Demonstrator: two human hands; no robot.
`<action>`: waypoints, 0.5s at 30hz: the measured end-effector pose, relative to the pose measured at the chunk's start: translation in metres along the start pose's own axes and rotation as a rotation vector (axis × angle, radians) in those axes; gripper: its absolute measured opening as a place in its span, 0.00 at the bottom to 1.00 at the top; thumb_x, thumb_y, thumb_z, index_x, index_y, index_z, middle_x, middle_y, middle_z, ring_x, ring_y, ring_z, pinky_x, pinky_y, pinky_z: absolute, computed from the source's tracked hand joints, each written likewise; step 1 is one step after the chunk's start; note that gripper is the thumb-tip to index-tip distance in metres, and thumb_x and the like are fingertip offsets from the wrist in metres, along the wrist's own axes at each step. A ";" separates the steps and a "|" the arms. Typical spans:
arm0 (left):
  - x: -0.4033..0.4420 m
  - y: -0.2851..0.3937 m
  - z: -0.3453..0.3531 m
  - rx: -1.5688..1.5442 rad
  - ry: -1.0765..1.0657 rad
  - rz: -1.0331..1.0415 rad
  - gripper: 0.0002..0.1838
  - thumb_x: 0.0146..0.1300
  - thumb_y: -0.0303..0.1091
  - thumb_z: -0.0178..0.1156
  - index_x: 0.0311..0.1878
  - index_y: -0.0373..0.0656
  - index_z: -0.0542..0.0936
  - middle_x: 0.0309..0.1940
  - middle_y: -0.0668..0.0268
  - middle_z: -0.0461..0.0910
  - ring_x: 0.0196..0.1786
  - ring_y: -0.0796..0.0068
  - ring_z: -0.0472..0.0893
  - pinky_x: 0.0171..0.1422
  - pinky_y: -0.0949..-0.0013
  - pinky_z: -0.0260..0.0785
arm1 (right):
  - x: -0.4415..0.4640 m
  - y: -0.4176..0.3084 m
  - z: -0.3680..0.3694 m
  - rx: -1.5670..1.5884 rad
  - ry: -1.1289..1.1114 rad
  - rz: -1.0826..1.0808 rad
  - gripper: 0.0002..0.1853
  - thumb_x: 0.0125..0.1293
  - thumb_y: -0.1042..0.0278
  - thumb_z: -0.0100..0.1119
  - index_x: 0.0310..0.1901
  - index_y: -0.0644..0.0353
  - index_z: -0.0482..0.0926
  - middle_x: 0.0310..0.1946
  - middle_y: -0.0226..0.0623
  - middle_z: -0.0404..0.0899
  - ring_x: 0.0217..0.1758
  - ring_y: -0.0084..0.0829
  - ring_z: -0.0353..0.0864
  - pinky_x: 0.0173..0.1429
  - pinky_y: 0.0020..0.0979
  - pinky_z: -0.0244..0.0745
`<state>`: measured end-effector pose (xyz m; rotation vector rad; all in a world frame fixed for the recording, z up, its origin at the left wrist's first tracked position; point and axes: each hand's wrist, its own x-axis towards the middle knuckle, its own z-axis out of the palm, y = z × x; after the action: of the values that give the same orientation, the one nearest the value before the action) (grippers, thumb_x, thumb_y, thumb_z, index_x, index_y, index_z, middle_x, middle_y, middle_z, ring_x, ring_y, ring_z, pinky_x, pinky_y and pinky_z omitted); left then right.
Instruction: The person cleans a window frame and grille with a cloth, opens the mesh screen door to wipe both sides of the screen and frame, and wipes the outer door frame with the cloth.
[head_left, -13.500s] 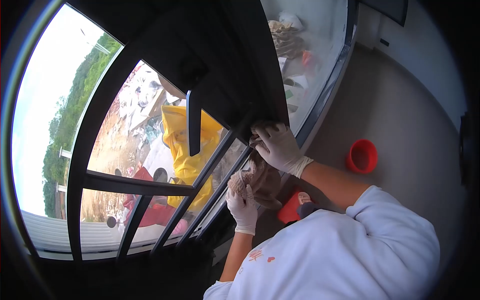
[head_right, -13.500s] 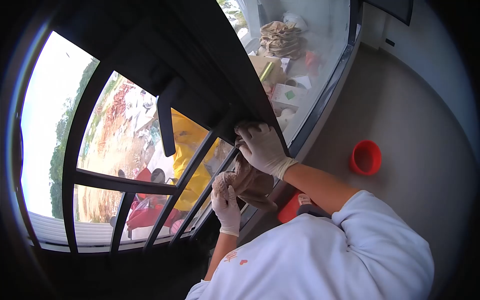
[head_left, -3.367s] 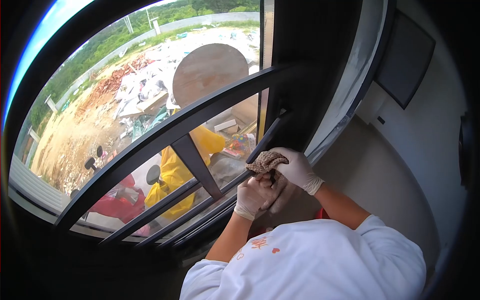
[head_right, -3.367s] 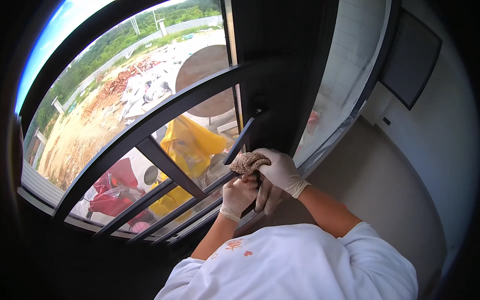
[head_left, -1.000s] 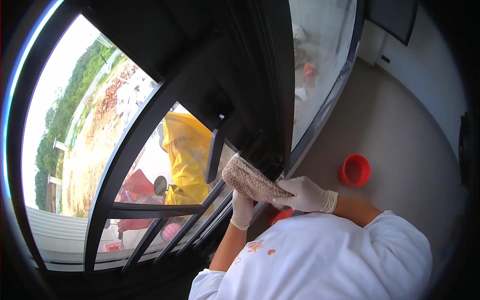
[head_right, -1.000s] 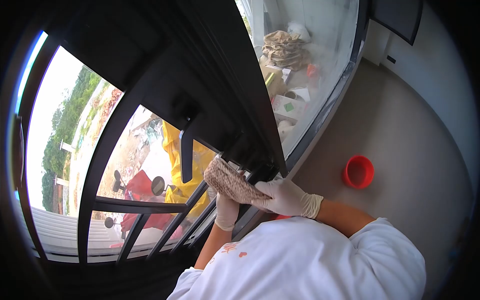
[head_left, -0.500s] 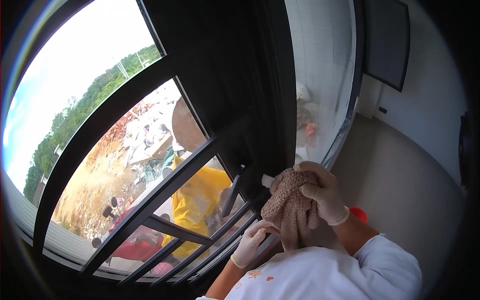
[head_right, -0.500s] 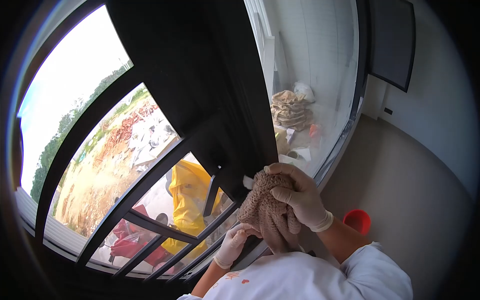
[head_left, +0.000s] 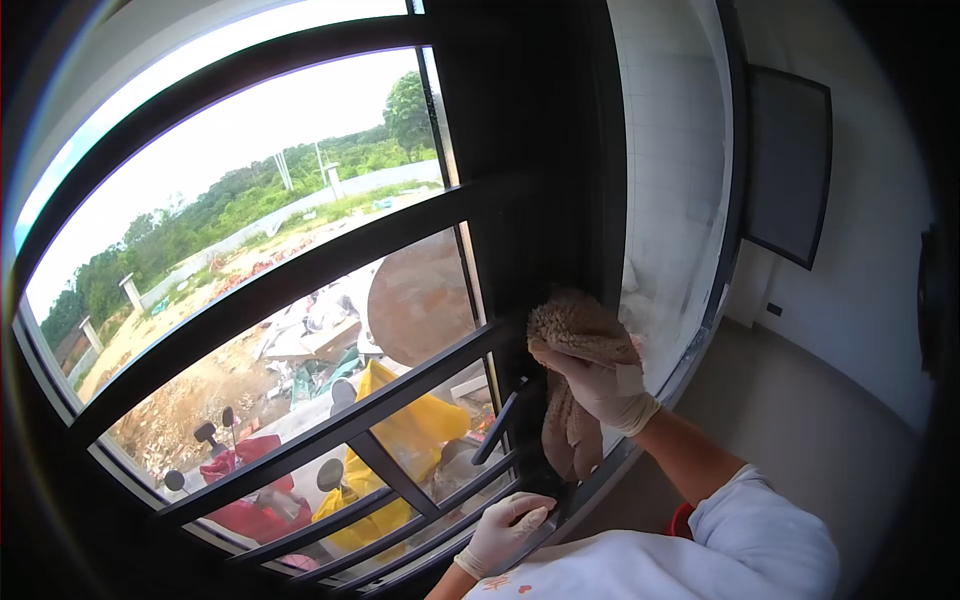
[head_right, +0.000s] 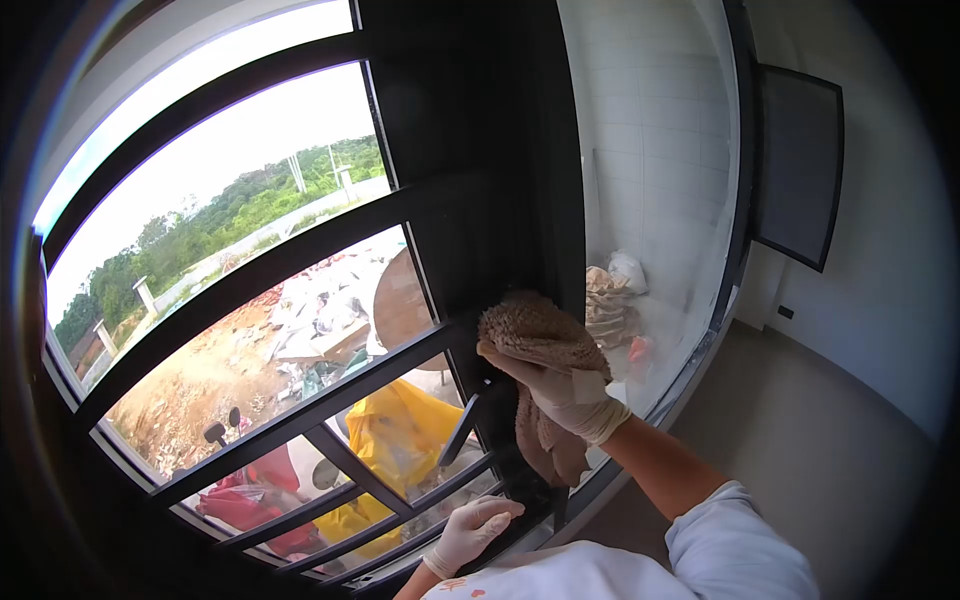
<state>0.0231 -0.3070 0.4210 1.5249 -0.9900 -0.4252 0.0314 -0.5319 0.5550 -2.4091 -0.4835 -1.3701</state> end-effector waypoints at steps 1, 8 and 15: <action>-0.003 0.005 -0.006 0.113 0.042 0.045 0.10 0.64 0.31 0.57 0.44 0.35 0.81 0.40 0.60 0.81 0.43 0.70 0.80 0.49 0.72 0.70 | 0.000 0.001 -0.001 0.170 0.037 0.002 0.23 0.59 0.74 0.59 0.56 0.46 0.75 0.44 0.38 0.80 0.45 0.32 0.81 0.50 0.29 0.78; 0.005 0.054 -0.037 0.563 0.363 0.468 0.06 0.62 0.32 0.59 0.36 0.40 0.82 0.33 0.63 0.82 0.35 0.69 0.80 0.42 0.68 0.70 | 0.066 -0.062 0.010 0.002 -0.061 -0.308 0.18 0.59 0.59 0.61 0.50 0.53 0.78 0.47 0.34 0.78 0.56 0.35 0.73 0.67 0.40 0.61; -0.057 0.078 -0.089 0.947 0.852 0.540 0.13 0.66 0.35 0.56 0.48 0.37 0.79 0.51 0.56 0.76 0.54 0.58 0.73 0.58 0.62 0.66 | 0.038 -0.001 -0.012 -0.429 -0.085 -0.343 0.21 0.63 0.70 0.57 0.59 0.56 0.72 0.59 0.38 0.72 0.64 0.34 0.68 0.70 0.35 0.60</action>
<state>0.0308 -0.2016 0.4994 1.8629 -0.8612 1.1493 0.0403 -0.5308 0.5937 -2.8370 -0.7138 -1.6582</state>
